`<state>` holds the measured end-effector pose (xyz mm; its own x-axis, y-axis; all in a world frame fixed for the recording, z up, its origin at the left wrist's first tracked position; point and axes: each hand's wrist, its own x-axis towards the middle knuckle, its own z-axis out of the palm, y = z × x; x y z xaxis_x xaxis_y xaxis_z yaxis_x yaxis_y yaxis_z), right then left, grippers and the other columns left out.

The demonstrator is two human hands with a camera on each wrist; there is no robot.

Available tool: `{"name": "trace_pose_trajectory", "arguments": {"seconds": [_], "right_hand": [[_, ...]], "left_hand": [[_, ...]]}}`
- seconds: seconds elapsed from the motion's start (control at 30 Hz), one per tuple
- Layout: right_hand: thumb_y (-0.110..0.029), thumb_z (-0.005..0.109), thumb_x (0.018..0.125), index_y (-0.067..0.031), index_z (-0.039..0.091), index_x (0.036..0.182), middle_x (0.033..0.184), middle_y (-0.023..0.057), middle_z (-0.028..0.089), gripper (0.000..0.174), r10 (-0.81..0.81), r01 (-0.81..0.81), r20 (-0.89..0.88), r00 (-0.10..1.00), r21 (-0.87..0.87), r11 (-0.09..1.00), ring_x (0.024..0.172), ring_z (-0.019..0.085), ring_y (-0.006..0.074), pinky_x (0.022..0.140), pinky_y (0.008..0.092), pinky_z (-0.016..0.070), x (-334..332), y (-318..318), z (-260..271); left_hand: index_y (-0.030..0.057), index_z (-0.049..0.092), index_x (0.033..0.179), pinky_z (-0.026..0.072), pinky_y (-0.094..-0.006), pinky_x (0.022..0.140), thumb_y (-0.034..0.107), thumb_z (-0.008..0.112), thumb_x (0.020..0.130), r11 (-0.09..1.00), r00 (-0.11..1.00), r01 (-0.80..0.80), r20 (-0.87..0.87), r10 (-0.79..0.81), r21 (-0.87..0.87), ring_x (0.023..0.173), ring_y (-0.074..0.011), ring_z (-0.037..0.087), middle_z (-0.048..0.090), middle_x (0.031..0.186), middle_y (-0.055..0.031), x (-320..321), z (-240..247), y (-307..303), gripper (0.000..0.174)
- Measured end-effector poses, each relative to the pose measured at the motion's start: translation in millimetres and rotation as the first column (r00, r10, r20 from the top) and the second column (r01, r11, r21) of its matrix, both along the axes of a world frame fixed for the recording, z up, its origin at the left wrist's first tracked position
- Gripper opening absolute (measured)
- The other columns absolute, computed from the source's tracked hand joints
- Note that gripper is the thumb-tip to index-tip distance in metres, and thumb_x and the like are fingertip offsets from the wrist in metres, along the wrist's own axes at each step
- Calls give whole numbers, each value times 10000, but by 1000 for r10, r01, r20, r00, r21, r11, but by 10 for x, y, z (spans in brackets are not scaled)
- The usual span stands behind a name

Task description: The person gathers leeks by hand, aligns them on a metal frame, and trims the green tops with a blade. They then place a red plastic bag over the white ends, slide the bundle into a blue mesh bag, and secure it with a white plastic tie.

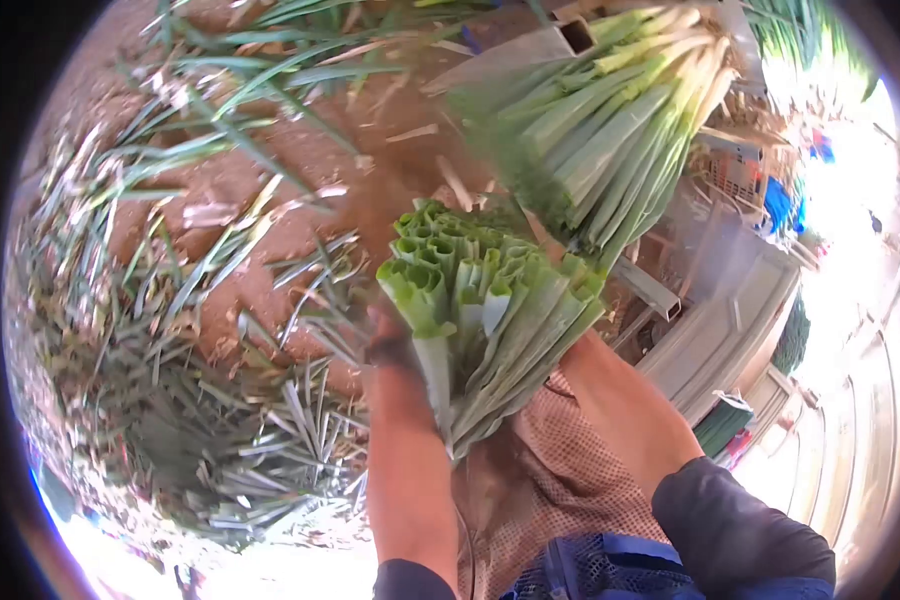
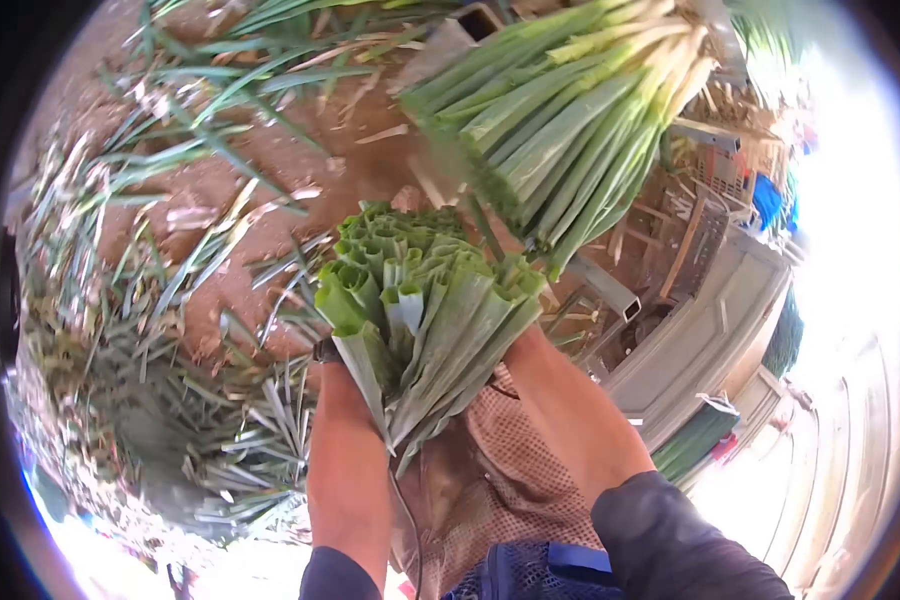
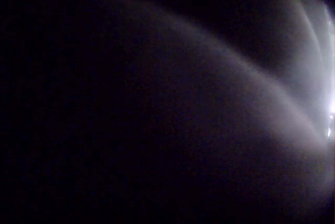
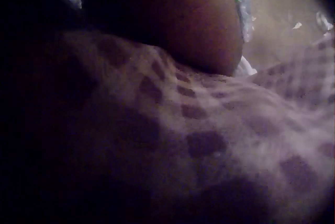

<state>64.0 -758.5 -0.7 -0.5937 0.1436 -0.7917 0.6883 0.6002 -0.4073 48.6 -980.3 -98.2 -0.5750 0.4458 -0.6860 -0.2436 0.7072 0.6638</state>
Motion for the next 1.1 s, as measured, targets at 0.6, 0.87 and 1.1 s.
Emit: {"name": "trace_pose_trajectory", "arguments": {"seconds": [0.6,0.87,1.1], "right_hand": [[-229,588,990,-36,643,1151,995,167,672,257,408,-603,-457,791,-461,652,969,671,360,854,453,546,-11,-3261,1570],[-197,630,964,-29,657,1177,1073,107,678,272,458,-983,-870,183,-158,93,1015,666,273,878,388,556,702,-4593,2185],[-198,599,979,-26,692,936,726,71,664,201,419,-359,144,896,-318,877,662,665,183,643,366,549,883,-1015,640]], "left_hand": [[58,617,1311,497,-294,850,160,570,994,649,609,-750,-519,600,-130,1075,-159,597,644,1196,-51,710,2942,-3694,336],[49,622,1303,500,-280,826,141,570,1000,-99,388,-890,-854,347,-445,1043,-144,606,652,1169,-47,3082,5272,-6203,320],[41,626,1296,501,-268,805,125,570,1006,-101,183,-899,-574,798,-427,1015,-130,614,659,1145,-44,4261,3824,-4170,307]]}}
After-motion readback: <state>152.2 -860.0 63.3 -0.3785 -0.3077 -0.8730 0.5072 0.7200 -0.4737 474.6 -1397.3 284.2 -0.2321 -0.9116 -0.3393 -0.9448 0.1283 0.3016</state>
